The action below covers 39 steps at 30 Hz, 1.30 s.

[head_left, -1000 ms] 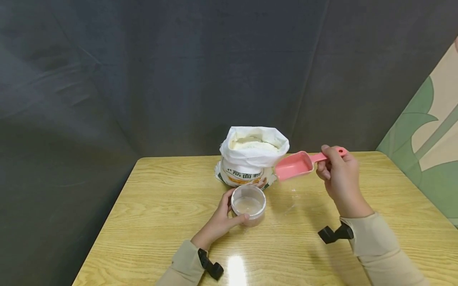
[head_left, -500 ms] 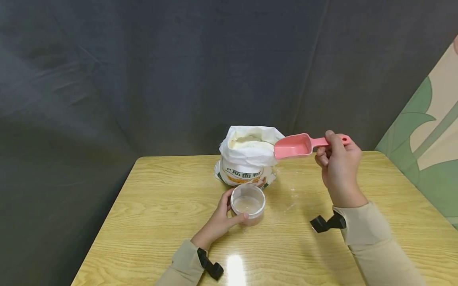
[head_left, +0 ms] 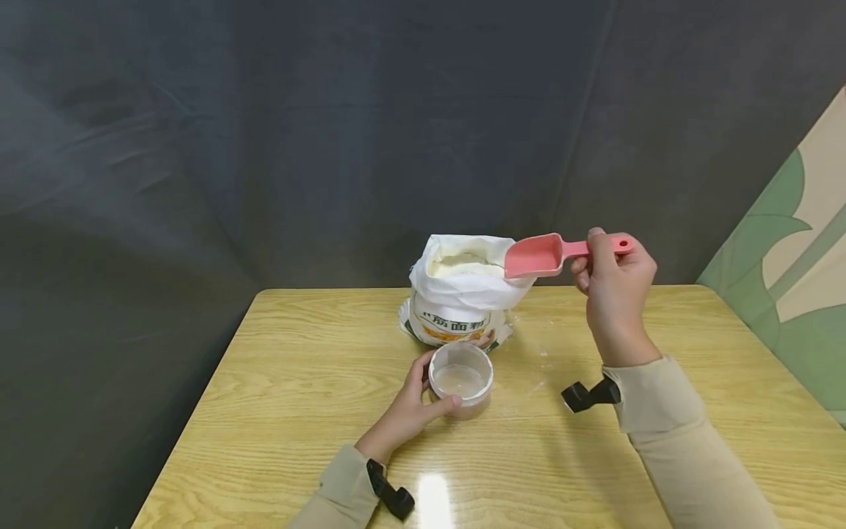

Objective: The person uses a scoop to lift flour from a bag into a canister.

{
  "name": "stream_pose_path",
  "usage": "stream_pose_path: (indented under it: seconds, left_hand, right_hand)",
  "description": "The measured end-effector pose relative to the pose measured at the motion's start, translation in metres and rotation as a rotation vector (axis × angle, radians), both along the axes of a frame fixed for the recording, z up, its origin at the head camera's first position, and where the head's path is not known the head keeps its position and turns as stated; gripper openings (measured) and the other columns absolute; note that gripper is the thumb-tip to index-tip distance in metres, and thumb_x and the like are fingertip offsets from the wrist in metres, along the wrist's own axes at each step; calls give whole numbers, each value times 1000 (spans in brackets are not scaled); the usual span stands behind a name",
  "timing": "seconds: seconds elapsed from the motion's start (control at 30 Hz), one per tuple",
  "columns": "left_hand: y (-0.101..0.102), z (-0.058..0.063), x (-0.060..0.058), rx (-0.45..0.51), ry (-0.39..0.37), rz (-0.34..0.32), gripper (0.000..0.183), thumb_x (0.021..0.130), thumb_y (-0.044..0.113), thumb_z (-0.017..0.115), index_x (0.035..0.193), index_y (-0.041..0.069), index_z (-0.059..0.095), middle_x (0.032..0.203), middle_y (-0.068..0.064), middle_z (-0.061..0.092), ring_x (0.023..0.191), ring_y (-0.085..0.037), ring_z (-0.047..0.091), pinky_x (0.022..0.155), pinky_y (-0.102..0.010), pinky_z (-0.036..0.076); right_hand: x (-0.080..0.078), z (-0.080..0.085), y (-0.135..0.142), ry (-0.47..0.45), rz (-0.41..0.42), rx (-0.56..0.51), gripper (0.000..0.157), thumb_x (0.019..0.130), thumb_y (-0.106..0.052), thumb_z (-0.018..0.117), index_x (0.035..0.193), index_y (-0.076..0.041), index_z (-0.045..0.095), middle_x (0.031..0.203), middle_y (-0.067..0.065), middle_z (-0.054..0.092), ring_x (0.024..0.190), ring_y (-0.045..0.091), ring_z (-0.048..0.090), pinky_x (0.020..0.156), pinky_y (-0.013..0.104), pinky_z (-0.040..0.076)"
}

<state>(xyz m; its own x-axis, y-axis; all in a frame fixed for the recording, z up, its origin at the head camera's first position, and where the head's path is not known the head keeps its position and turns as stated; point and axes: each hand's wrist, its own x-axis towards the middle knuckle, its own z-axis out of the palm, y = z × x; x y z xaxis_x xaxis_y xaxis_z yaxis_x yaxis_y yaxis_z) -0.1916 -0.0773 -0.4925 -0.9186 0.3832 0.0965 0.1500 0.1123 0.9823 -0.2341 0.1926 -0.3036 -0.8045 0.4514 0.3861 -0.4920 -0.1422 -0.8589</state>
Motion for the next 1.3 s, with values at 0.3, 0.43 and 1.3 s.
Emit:
stream_pose_path:
  seconds: [0.3,0.43,1.3]
  left_hand:
    - [1,-1,-1,3,6,-7,85,92,31,76,156,11,25,156,-12,34,144,-28,34,118,-50,29]
    - [1,-1,0,2,17,-9,85,92,31,75,156,10,24,156,-13,34,144,-29,34,118,-50,29]
    - [1,0,2,-12,22,1,88,91,34,76,157,8,24,156,-15,33,144,-31,34,119,-50,29]
  right_hand:
    - [-7,2,-3,-49,9,81,25,98,-18,67,82,-1,58,61,5,62,45,11,51,45,14,43]
    - [-10,3,-4,-90,11,125,25,99,-20,67,83,-2,59,62,4,62,46,11,50,46,15,44]
    - [-31,2,-43,-229,84,402,29,101,-25,60,81,-5,58,59,-2,60,47,8,46,43,18,40]
